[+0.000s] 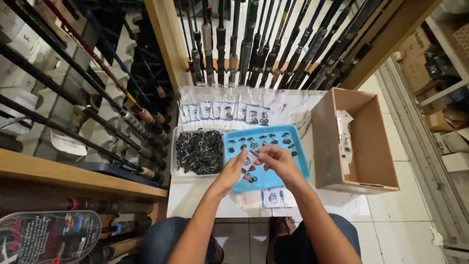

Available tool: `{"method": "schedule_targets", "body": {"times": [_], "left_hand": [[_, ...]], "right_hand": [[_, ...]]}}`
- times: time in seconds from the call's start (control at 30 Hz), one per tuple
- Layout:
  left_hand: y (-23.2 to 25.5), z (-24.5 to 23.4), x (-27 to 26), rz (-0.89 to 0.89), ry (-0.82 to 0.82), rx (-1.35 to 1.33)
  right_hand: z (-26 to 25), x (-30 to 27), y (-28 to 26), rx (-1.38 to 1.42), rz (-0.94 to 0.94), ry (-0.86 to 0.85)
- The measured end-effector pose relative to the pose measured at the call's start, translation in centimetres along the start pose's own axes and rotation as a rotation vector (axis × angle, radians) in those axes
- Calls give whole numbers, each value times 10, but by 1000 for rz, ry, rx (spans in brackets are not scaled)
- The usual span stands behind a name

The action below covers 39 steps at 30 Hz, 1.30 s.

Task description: The person sorts small metal fishing hooks by picking them individually from a blue tray and placing them into a small plastic bag.

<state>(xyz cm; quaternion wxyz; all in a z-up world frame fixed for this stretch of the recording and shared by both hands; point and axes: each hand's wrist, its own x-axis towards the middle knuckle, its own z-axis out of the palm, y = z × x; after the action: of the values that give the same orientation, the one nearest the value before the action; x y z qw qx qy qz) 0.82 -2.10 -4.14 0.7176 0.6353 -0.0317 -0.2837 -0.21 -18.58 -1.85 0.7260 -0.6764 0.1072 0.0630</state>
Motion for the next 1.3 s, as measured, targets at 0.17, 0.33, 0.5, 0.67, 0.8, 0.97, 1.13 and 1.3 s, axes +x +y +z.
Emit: {"method": "schedule_targets", "body": {"times": [0.17,0.33,0.5,0.67,0.8,0.97,1.13,1.3], "left_hand": [[13,4,-7,-6,25,66],[9,3,-6,-16,22,96],[5,4,2,-50,66,-69],[-1,3,3,-19,65,-167],[-10,-3,4,-14,-55,-138],[-6,-2,-1,-37,-194,-32],[-6,0,-1,-55,-304,86],[-7,4,-2,-112,-364,157]], "right_hand": [[-1,-3,-1,-51,-2,-33],[5,-15,-23,-118,-6,-55],[-5,-12,-19,-206,-203,-77],[-12,-12,-15,-248,-215,-45],[-29,-16,-33,-324,-254,-20],[-67,-17,-48,-258,-212,26],[-70,-29,-60,-192,-159,-104],[-60,-35,-66,-408,-34,-313]]}}
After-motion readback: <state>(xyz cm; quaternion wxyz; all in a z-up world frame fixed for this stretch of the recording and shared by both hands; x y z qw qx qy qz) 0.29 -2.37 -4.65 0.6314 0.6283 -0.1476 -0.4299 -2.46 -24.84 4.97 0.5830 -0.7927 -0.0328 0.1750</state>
